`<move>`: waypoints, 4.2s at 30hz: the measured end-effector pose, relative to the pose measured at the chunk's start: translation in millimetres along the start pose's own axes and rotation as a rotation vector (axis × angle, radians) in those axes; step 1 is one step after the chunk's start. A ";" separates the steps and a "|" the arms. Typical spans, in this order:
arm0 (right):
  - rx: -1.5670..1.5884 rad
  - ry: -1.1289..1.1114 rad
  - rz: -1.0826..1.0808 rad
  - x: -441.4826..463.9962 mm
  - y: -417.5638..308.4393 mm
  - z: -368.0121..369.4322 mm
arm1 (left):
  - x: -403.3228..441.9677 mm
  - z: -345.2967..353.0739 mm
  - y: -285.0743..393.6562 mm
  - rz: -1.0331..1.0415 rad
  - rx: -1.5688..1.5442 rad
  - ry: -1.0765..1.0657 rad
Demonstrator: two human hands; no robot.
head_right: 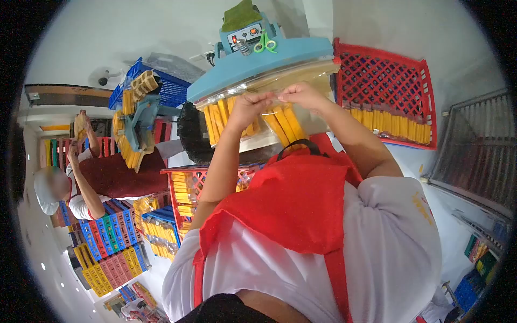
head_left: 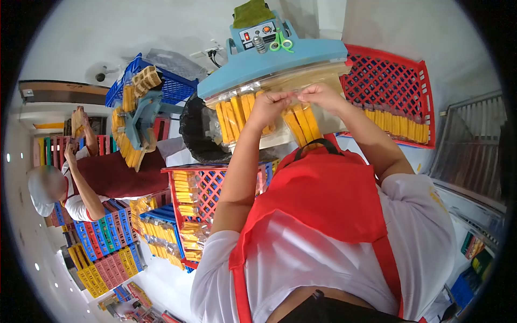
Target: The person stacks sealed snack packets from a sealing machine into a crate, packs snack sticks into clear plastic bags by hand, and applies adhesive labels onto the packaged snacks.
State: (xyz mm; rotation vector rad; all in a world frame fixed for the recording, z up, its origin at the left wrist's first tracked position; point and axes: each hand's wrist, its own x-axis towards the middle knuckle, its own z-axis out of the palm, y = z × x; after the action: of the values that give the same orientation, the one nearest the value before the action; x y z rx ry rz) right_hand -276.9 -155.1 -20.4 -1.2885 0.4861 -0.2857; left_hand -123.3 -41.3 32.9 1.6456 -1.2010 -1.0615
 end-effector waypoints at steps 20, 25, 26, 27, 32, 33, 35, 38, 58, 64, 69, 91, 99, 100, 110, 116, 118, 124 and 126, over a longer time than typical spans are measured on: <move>0.139 0.379 0.277 40.7 31.1 -46.2 | 47.7 74.1 -60.4 -0.124 -0.442 0.381; 0.299 0.551 0.184 58.5 33.8 -30.7 | 75.0 50.3 -58.5 -0.113 -0.294 0.506; 0.246 0.558 0.065 48.8 31.3 -19.7 | 80.4 48.5 -71.3 -0.119 -0.283 0.556; 0.193 0.562 -0.054 40.8 30.4 -9.5 | 85.2 49.9 -83.5 -0.122 -0.286 0.564; 0.146 0.516 -0.145 34.7 66.7 11.6 | 78.2 54.1 -64.3 -0.146 0.078 0.735; 0.147 0.511 -0.142 34.7 61.4 11.8 | 75.0 53.6 -57.1 -0.151 0.079 0.739; 0.034 0.548 -0.074 40.1 58.1 10.9 | 66.0 51.6 -47.5 -0.168 0.206 0.739; -0.129 0.613 -0.128 48.2 68.2 11.2 | 23.6 40.7 -30.2 0.219 0.509 0.495; -0.154 0.616 -0.138 72.0 61.6 37.1 | -93.0 23.6 -51.0 0.202 0.643 0.557; -0.008 0.522 -0.114 70.2 70.3 5.5 | -226.6 55.8 -164.4 -0.272 0.330 0.691; -0.439 0.437 -0.124 10.4 49.8 -22.0 | -296.5 69.5 -254.2 -0.783 0.590 0.558; -0.390 -0.324 0.002 -3.9 -89.6 150.8 | -336.7 -72.5 -242.8 -0.232 0.012 1.369; 0.466 -0.601 0.871 37.7 19.0 248.0 | -293.2 -135.2 -38.0 0.379 -0.773 1.033; 0.471 -0.611 0.860 35.0 16.2 247.0 | -281.2 -137.4 -33.1 0.384 -0.759 1.032; 0.696 -0.727 0.194 22.9 -45.0 240.2 | -192.1 -108.0 54.8 0.431 -0.499 1.073; 0.241 -0.611 -0.140 10.6 -75.1 228.8 | -185.9 -94.2 51.6 0.487 -0.489 1.016; 0.118 -0.631 -0.255 18.6 -85.8 222.6 | -185.9 -95.6 47.3 0.483 -0.502 0.980; 0.260 -0.626 -0.061 25.7 -112.4 243.4 | -182.0 -93.2 42.9 0.446 -1.049 0.765; 0.368 -0.556 0.088 27.4 -109.9 247.3 | -183.4 -98.7 34.0 0.387 -1.183 0.655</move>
State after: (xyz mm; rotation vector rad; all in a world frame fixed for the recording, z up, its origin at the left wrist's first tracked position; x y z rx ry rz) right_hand -123.3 12.2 129.3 -0.9291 0.0096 0.0630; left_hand -74.6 142.4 124.6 0.6606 -0.2651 -0.6466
